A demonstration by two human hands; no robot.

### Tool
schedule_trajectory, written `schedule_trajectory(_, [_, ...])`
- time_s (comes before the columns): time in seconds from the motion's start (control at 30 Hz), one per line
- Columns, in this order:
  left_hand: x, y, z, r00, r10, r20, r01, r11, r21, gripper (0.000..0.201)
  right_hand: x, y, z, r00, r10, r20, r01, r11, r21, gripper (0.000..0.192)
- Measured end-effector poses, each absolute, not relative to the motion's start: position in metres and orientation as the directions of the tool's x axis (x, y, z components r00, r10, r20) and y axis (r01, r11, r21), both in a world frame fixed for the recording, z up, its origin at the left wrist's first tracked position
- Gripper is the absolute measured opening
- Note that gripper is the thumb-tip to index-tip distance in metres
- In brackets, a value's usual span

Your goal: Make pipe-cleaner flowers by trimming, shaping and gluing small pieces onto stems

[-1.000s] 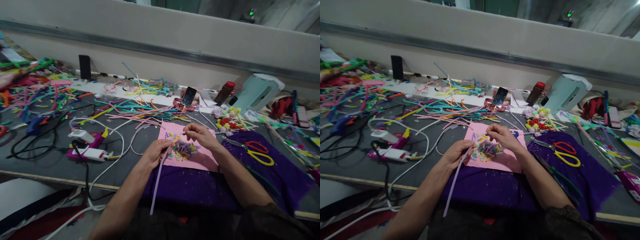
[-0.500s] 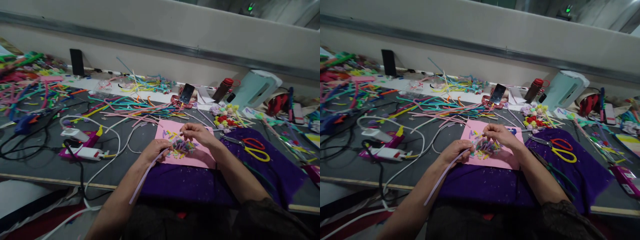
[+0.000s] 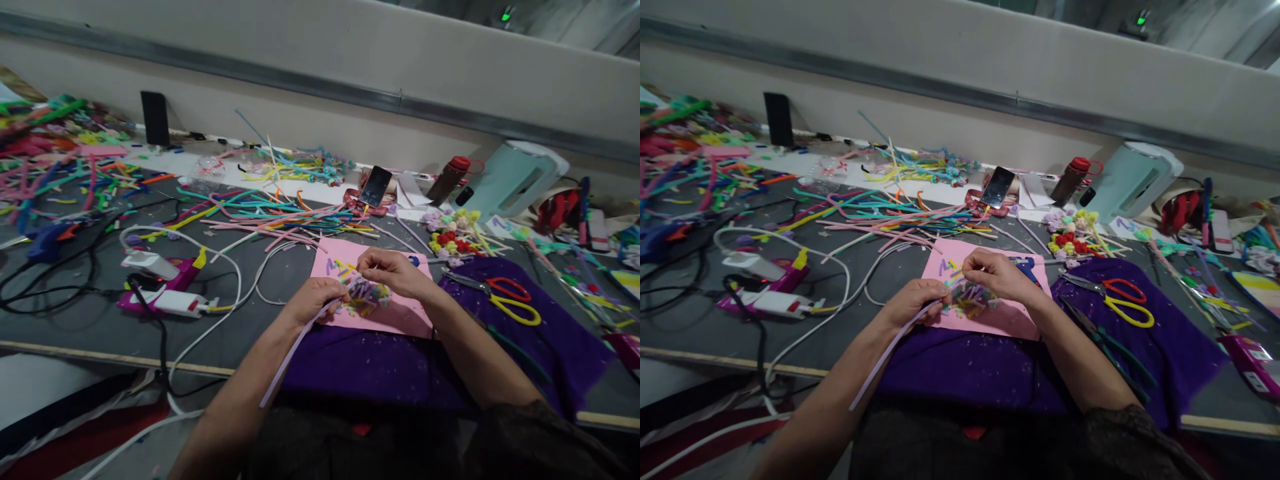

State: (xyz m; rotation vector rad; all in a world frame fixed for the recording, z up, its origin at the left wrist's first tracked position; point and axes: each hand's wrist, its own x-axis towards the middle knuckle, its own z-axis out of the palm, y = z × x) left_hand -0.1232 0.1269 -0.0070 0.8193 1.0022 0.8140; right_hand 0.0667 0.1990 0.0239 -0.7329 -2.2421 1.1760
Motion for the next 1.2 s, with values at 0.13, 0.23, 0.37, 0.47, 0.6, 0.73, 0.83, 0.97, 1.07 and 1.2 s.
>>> schedule_trajectory(0.13, [-0.1225, 0.1264, -0.0071, 0.324, 0.87, -0.371, -0.199, 0.446, 0.873, 0.02, 0.0672, 0.198, 0.0247, -0.736, 0.652, 0.183, 0.279, 0.537, -0.796, 0.009])
schedule_trajectory(0.23, [-0.1221, 0.1262, -0.0065, 0.326, 0.869, -0.372, -0.199, 0.448, 0.872, 0.02, 0.0678, 0.1976, 0.0249, -0.736, 0.651, 0.184, 0.302, 0.56, -0.772, 0.01])
schedule_trajectory(0.37, [-0.1223, 0.1265, -0.0073, 0.322, 0.869, -0.376, -0.192, 0.449, 0.873, 0.02, 0.0685, 0.1978, 0.025, -0.743, 0.637, 0.205, 0.309, 0.599, -0.739, 0.008])
schedule_trajectory(0.47, [-0.1224, 0.1268, -0.0087, 0.324, 0.868, -0.377, -0.197, 0.451, 0.87, 0.019, 0.0689, 0.1975, 0.0265, -0.752, 0.626, 0.205, 0.317, 0.617, -0.721, 0.008])
schedule_trajectory(0.6, [-0.1218, 0.1265, -0.0085, 0.322, 0.869, -0.375, -0.19, 0.448, 0.874, 0.018, 0.069, 0.1963, 0.0294, -0.765, 0.613, 0.197, 0.327, 0.633, -0.702, 0.007])
schedule_trajectory(0.73, [-0.121, 0.1257, -0.0065, 0.314, 0.87, -0.38, -0.182, 0.448, 0.875, 0.017, 0.0688, 0.1955, 0.0305, -0.769, 0.608, 0.198, 0.337, 0.648, -0.683, 0.008])
schedule_trajectory(0.83, [-0.1208, 0.1256, -0.0063, 0.314, 0.869, -0.383, -0.181, 0.45, 0.874, 0.017, 0.0687, 0.1953, 0.0304, -0.772, 0.605, 0.195, 0.351, 0.662, -0.663, 0.008])
schedule_trajectory(0.97, [-0.1213, 0.1261, -0.0069, 0.316, 0.875, -0.368, -0.168, 0.433, 0.886, 0.017, 0.069, 0.1955, 0.0296, -0.779, 0.598, 0.19, 0.361, 0.675, -0.643, 0.008])
schedule_trajectory(1.07, [-0.1216, 0.1263, -0.0064, 0.314, 0.877, -0.363, -0.157, 0.426, 0.891, 0.016, 0.0685, 0.1962, 0.0286, -0.775, 0.602, 0.192, 0.358, 0.668, -0.652, 0.008])
schedule_trajectory(1.2, [-0.1226, 0.1265, -0.0067, 0.296, 0.884, -0.362, -0.174, 0.422, 0.89, 0.016, 0.0689, 0.1984, 0.0285, -0.747, 0.619, 0.241, 0.306, 0.643, -0.702, 0.011])
